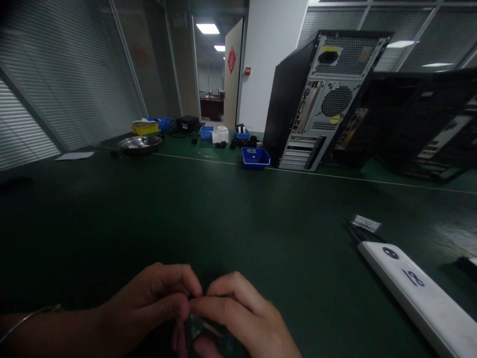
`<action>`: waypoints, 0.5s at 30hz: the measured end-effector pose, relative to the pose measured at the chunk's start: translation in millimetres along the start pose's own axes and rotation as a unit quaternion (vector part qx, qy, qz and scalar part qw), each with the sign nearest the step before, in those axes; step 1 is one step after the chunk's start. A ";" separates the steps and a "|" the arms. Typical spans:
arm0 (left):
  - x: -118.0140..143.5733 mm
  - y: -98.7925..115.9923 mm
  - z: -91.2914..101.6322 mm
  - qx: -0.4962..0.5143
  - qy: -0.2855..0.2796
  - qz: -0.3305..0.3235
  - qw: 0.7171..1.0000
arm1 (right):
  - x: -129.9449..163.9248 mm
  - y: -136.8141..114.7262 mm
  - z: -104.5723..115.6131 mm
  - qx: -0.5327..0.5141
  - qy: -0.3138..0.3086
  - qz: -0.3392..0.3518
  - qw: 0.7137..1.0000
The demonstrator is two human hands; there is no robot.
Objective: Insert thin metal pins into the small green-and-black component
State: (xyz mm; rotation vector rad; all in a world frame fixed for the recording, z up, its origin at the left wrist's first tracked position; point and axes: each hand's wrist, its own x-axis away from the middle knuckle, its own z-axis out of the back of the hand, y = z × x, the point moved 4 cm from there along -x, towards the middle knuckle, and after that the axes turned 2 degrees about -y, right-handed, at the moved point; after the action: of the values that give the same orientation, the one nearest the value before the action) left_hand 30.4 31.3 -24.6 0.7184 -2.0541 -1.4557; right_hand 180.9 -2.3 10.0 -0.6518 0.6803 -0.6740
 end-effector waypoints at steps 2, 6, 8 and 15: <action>0.3 0.2 -0.5 -0.003 0.002 -0.004 1.000 | -0.1 1.0 -0.7 -0.010 -0.002 -0.003 1.000; -0.8 -1.6 -0.4 -0.001 0.013 0.002 1.000 | 1.3 5.1 -3.7 -0.023 0.000 -0.017 1.000; -1.6 -2.7 -0.4 0.000 0.018 0.008 1.000 | 2.0 7.2 -3.8 -0.028 0.009 -0.021 0.999; 4.3 11.2 -5.5 -0.035 0.025 0.031 0.999 | 5.0 31.9 -9.7 -0.082 0.028 -0.170 0.982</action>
State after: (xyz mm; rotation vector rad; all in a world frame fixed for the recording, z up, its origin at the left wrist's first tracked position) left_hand 29.5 27.9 -11.9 0.6500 -1.9617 -1.4523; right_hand 187.4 10.4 -20.6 -0.9166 0.6872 -0.9611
